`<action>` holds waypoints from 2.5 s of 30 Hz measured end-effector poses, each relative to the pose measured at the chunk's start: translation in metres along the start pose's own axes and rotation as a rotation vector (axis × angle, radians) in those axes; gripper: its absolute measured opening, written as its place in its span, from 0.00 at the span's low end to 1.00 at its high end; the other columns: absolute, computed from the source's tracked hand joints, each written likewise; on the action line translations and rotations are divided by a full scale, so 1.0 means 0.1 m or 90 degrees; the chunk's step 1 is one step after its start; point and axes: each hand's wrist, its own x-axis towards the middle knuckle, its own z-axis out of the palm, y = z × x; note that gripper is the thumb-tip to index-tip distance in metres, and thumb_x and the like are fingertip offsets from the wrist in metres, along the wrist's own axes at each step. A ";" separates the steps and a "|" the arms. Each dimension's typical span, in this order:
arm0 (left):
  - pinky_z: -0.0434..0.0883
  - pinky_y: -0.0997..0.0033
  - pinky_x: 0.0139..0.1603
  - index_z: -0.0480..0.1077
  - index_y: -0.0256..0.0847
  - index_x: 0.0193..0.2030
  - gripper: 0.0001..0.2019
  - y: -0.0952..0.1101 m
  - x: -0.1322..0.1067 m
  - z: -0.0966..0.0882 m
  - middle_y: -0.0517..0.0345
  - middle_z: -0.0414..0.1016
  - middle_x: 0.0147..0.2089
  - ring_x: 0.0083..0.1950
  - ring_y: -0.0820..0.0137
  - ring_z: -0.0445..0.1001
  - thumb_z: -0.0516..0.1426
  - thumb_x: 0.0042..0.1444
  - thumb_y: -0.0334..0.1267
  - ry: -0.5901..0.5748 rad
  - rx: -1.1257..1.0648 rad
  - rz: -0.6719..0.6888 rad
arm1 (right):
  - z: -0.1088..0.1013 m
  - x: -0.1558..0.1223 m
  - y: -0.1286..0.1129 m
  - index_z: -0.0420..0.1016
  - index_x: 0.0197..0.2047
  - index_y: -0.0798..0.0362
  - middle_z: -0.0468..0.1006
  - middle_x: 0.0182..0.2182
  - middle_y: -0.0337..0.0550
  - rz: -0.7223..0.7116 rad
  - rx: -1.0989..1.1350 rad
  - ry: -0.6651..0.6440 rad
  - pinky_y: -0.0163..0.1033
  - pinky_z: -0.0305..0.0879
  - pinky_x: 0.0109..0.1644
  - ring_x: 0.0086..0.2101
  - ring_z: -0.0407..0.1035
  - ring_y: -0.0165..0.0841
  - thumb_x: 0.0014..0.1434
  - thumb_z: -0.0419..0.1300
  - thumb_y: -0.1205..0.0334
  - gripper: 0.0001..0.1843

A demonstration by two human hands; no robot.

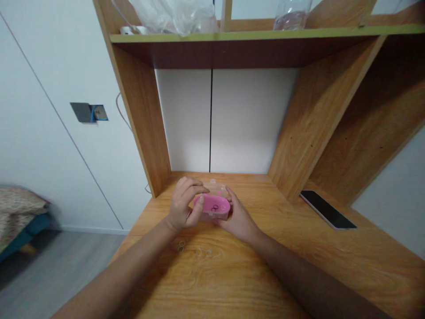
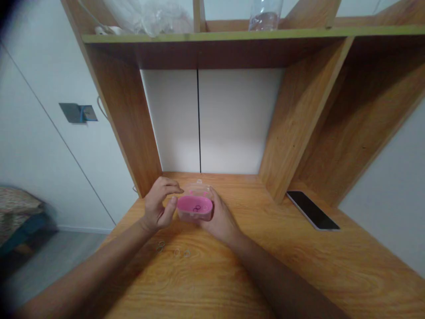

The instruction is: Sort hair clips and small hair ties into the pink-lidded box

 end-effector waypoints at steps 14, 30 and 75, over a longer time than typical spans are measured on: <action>0.66 0.54 0.55 0.69 0.42 0.50 0.11 -0.39 -0.47 0.16 0.49 0.64 0.48 0.53 0.57 0.66 0.55 0.63 0.41 -0.197 -0.123 -0.335 | -0.11 -0.14 -0.21 0.55 0.66 0.49 0.64 0.58 0.53 -0.101 -0.095 0.189 0.59 0.63 0.61 0.58 0.61 0.49 0.54 0.63 0.66 0.38; 0.60 0.34 0.66 0.61 0.48 0.61 0.27 -0.40 -0.64 0.35 0.43 0.50 0.66 0.71 0.46 0.51 0.63 0.58 0.44 -0.168 -0.130 -0.474 | -0.20 -0.27 -0.31 0.69 0.47 0.47 0.71 0.39 0.45 -0.142 -0.006 0.227 0.44 0.70 0.43 0.41 0.71 0.39 0.59 0.57 0.73 0.15; 0.56 0.37 0.69 0.56 0.41 0.63 0.38 -0.37 -0.56 0.40 0.38 0.51 0.66 0.73 0.47 0.48 0.69 0.49 0.41 -0.279 -0.105 -0.317 | -0.09 -0.42 -0.42 0.74 0.36 0.50 0.62 0.16 0.28 -0.185 0.059 -0.122 0.32 0.52 0.22 0.15 0.55 0.24 0.56 0.57 0.70 0.07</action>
